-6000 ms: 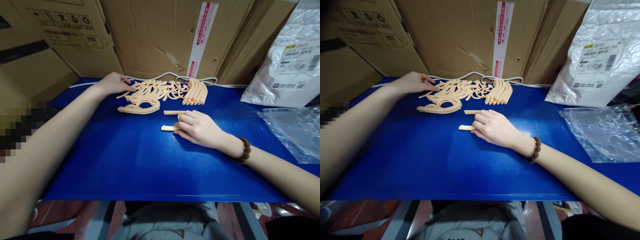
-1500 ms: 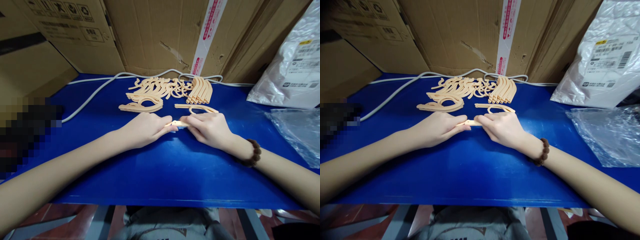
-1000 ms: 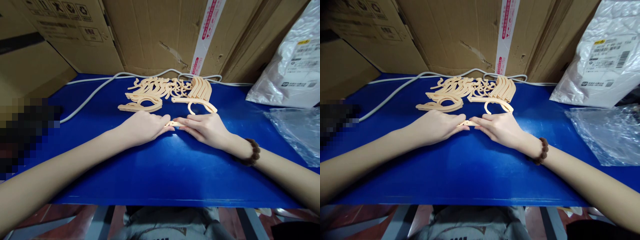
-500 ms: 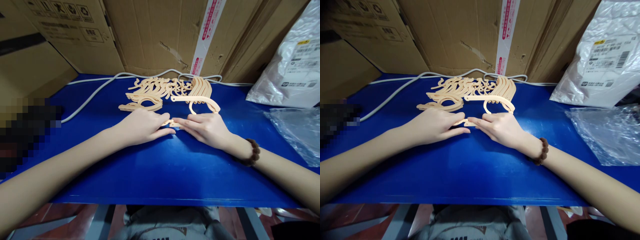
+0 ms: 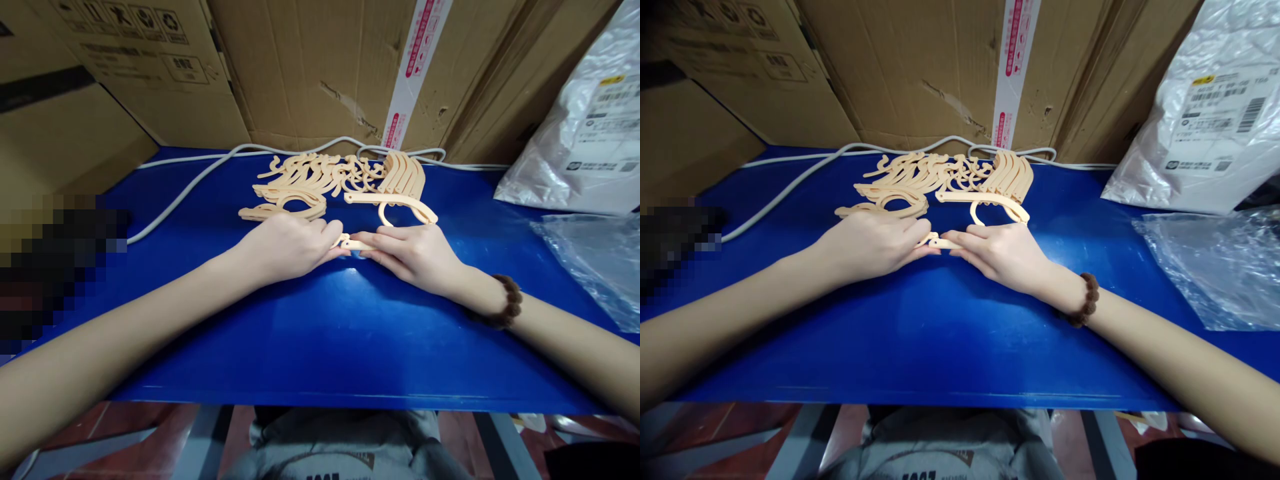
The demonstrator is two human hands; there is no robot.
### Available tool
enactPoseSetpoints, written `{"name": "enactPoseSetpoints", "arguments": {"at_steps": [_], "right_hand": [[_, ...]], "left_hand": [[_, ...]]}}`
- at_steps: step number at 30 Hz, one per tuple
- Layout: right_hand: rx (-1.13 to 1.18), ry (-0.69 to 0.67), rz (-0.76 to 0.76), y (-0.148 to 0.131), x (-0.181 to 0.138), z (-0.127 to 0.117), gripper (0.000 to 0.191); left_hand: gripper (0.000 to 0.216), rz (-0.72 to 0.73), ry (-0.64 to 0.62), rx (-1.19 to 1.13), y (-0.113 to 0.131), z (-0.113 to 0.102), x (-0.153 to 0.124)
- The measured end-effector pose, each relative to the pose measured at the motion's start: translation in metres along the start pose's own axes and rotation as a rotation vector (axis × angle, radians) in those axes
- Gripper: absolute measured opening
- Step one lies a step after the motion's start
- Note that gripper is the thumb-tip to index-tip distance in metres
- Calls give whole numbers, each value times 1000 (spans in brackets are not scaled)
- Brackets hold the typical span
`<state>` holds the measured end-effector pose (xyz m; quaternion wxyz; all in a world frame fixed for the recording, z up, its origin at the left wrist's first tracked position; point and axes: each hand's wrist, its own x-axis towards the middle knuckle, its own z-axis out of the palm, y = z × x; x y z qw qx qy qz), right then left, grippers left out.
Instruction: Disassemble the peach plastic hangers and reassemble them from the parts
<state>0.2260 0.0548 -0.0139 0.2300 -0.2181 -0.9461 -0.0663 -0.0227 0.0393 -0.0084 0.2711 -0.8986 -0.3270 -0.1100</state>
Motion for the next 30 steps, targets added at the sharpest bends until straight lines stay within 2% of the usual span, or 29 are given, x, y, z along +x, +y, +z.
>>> {"name": "enactPoseSetpoints", "arguments": {"at_steps": [7,11,23,30], "right_hand": [[-45,-13,-16,1,-1,0,34],[-23,-24,-3,1,-1,-1,35],[315,-136,82,9,1,-1,31],[410,-162,117,11,2,-2,33]], "left_hand": [[61,-20,24,-112,2,9,-2],[53,37,86,-42,0,7,-1],[39,169,184,218,1,-6,2],[35,190,268,227,2,-5,3]]}}
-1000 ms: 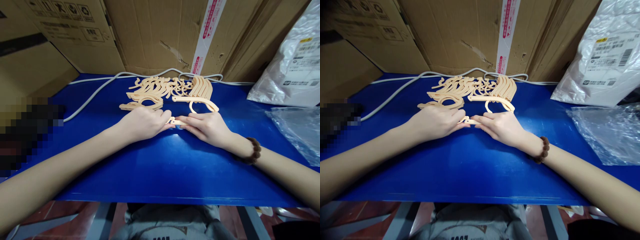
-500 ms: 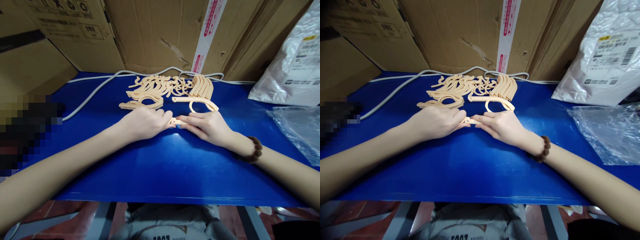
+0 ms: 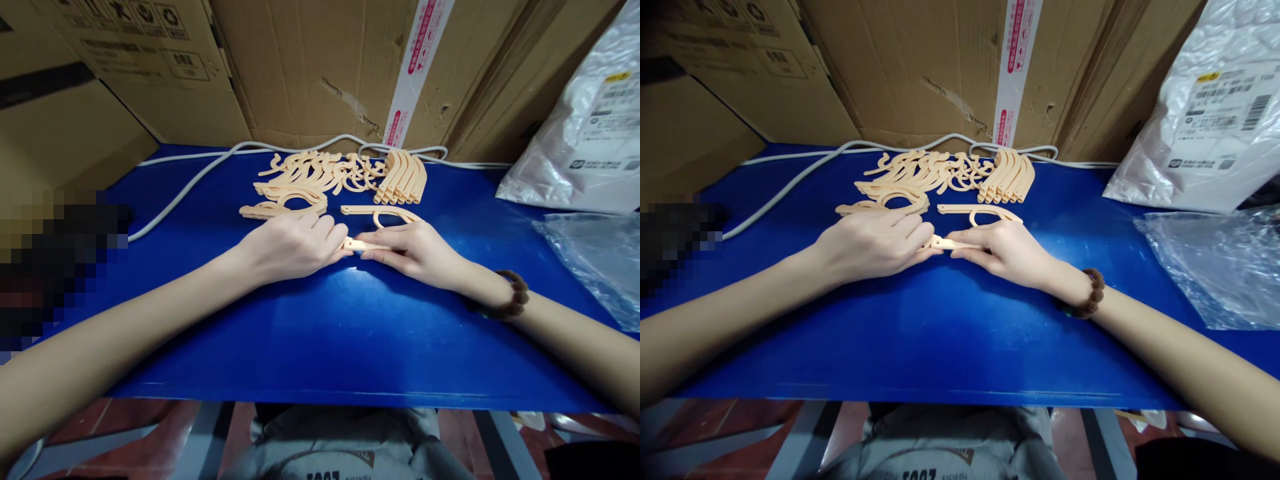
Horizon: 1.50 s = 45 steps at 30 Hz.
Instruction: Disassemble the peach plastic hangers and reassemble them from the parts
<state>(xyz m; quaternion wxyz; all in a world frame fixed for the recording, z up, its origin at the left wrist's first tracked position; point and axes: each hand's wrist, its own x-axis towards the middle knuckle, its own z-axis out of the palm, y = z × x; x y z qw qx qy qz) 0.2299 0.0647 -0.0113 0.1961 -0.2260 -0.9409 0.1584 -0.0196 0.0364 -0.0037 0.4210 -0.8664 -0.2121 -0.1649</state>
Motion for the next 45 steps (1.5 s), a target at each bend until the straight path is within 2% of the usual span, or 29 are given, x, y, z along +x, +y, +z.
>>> {"name": "enactPoseSetpoints", "arguments": {"at_steps": [7,15,37,45], "right_hand": [[-225,60,-81,-5,-2,6,31],[-480,108,-100,-12,-4,8,36],[-360,80,-27,-11,-3,8,37],[-375,56,-77,-9,-2,7,36]], "left_hand": [[30,-28,8,-112,-2,4,-3],[29,-80,-18,-208,-2,8,-5],[30,-131,-70,-303,1,11,-4],[31,-58,-124,-353,-3,12,-6]]}}
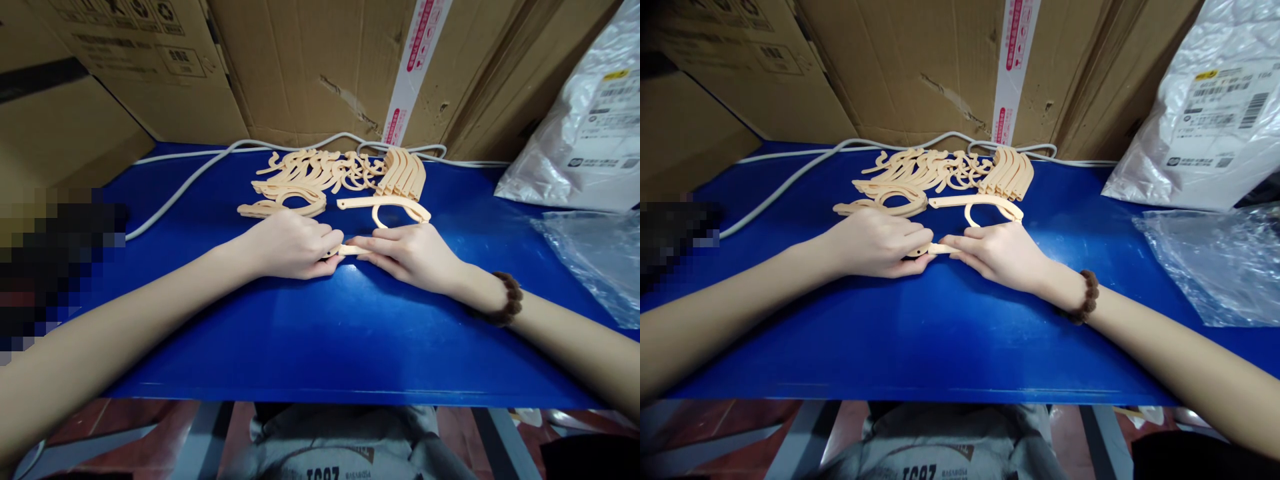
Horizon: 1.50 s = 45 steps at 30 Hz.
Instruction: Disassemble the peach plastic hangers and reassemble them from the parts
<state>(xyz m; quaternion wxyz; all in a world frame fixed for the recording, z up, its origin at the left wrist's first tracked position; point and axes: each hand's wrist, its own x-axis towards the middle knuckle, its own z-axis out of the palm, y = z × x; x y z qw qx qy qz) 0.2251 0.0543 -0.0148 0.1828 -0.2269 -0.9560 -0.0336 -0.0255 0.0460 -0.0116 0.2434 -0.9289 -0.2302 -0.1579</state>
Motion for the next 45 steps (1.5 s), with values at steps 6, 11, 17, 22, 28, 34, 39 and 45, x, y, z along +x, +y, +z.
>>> {"name": "enactPoseSetpoints", "arguments": {"at_steps": [6,11,17,22,28,34,39,45], "right_hand": [[-30,5,-47,1,1,0,36],[-32,0,-52,2,1,-1,37],[-34,-2,-47,2,0,-1,37],[-57,16,-52,1,1,-1,36],[-165,91,-33,-1,1,-3,35],[-226,140,-43,-2,1,-3,33],[-216,154,-54,-2,1,-3,32],[-141,149,-82,1,2,-5,30]], "left_hand": [[22,34,-13,-54,-2,-2,-1],[24,21,-50,-57,-2,-2,-2],[26,19,-1,-43,-1,-3,-1],[25,15,15,-35,0,-3,0],[26,-43,-27,-30,-1,-9,1],[27,-35,-15,-54,-2,-11,0],[29,-37,-25,-76,-3,-10,0],[27,-102,-53,-132,-6,-12,-2]]}}
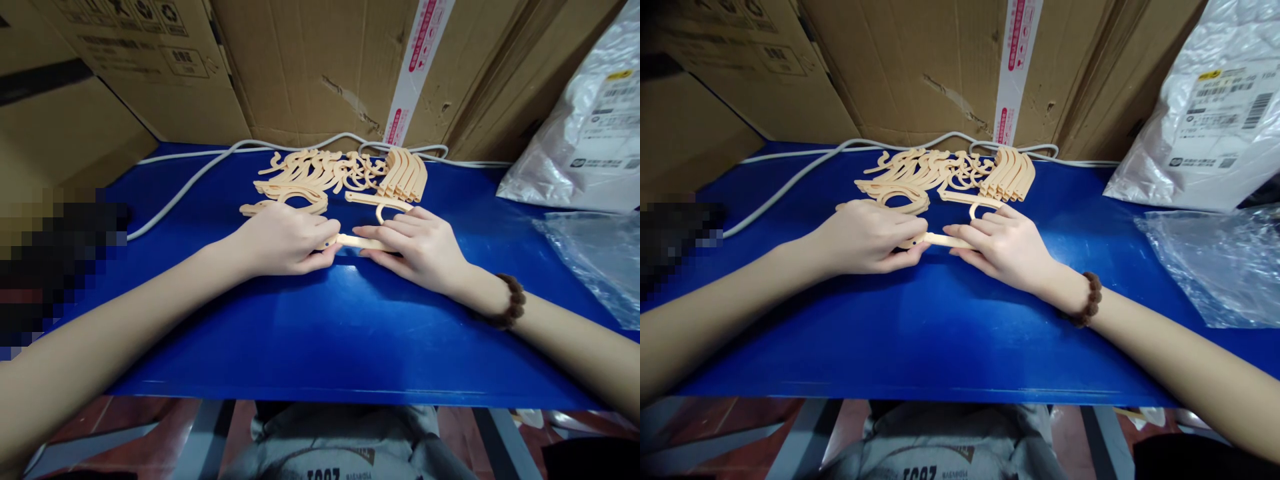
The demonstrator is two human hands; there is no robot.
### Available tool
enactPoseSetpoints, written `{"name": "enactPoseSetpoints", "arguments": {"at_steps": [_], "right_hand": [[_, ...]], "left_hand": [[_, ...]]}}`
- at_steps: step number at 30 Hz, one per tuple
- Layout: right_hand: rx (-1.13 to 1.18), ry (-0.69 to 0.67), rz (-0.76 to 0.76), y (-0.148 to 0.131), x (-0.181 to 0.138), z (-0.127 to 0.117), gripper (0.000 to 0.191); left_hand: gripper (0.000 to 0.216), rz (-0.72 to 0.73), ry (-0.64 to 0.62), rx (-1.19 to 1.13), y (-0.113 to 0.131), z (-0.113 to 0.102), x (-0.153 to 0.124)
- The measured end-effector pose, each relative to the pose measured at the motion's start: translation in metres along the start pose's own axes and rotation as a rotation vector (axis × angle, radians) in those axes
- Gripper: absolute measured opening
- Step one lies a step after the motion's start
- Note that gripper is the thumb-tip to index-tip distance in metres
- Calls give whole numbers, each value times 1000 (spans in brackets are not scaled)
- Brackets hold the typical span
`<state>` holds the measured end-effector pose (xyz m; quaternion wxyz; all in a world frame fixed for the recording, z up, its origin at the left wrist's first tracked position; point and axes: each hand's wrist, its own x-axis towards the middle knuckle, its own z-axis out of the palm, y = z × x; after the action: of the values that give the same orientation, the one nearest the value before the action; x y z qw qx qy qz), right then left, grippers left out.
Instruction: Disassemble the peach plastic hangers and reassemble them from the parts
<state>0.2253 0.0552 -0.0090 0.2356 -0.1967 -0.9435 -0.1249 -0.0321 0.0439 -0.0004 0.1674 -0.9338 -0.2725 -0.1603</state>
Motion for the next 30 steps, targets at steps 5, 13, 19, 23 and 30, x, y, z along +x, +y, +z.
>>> {"name": "enactPoseSetpoints", "arguments": {"at_steps": [5,13,19,23,30], "right_hand": [[-53,85,90,4,0,0,35],[143,169,361,9,2,-4,47],[376,103,446,22,-2,4,58],[440,100,445,25,-6,8,53],[458,85,450,25,-4,10,40]], "left_hand": [[25,-101,-39,-22,-5,-3,-3],[28,-197,-108,45,-8,-11,-4],[27,-239,-142,85,-4,-15,-1],[28,-243,-181,107,-1,-14,1],[34,-269,-259,128,1,-16,4]]}}
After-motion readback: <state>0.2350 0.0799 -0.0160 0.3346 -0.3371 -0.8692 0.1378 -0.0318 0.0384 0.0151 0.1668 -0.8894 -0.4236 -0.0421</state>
